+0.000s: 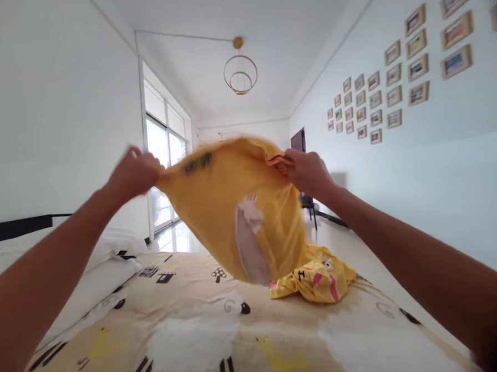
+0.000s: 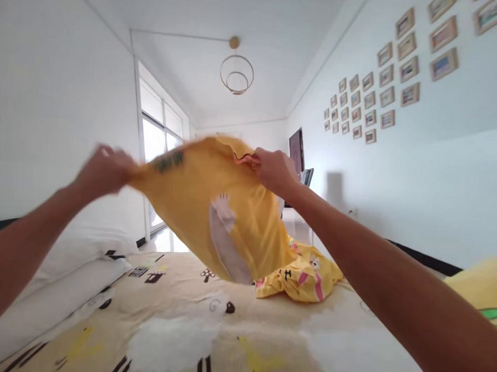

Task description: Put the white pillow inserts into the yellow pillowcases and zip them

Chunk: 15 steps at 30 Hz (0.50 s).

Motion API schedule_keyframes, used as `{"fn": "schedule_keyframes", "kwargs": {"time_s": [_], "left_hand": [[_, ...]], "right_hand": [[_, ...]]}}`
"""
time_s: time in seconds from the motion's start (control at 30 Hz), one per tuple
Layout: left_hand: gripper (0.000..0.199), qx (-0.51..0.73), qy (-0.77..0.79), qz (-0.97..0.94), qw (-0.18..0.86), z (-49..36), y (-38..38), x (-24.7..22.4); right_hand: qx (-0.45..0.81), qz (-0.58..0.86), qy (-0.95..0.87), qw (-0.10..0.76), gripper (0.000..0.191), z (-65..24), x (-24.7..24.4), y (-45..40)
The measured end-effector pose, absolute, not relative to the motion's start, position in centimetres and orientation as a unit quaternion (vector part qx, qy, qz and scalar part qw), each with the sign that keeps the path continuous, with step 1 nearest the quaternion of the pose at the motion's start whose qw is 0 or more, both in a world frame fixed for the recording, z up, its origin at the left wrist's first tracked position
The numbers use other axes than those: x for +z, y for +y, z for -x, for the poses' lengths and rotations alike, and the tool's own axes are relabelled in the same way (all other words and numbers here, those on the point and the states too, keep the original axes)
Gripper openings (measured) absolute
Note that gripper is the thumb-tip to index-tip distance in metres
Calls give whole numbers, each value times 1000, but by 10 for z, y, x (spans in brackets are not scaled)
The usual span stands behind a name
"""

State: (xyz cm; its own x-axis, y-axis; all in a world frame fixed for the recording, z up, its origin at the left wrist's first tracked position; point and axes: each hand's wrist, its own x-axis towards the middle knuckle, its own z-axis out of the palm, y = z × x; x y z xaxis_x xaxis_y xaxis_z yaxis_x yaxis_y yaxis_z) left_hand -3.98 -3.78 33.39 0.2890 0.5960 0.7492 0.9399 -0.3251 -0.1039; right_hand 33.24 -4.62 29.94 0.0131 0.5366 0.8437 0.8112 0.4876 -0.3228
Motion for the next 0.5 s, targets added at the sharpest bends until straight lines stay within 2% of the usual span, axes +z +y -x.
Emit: {"fn": "schedule_keyframes", "kwargs": {"time_s": [0.07, 0.13, 0.27, 0.4, 0.5], "left_hand": [[19, -239, -522, 780, 249, 48, -15, 286], [16, -212, -536, 783, 235, 53, 2, 252], [15, -287, -572, 712, 290, 47, 5, 244], [42, -382, -543, 672, 327, -2, -19, 272], [59, -369, -454, 767, 265, -48, -35, 284]], "right_hand": [[-157, 508, -695, 485, 26, -325, 281, -45], [-197, 524, -692, 456, 27, -321, 274, -43], [-283, 546, -668, 419, 33, -309, 284, -34], [-283, 538, -682, 407, 23, -279, 297, -23], [-259, 511, -706, 416, 18, -250, 297, -20]]}}
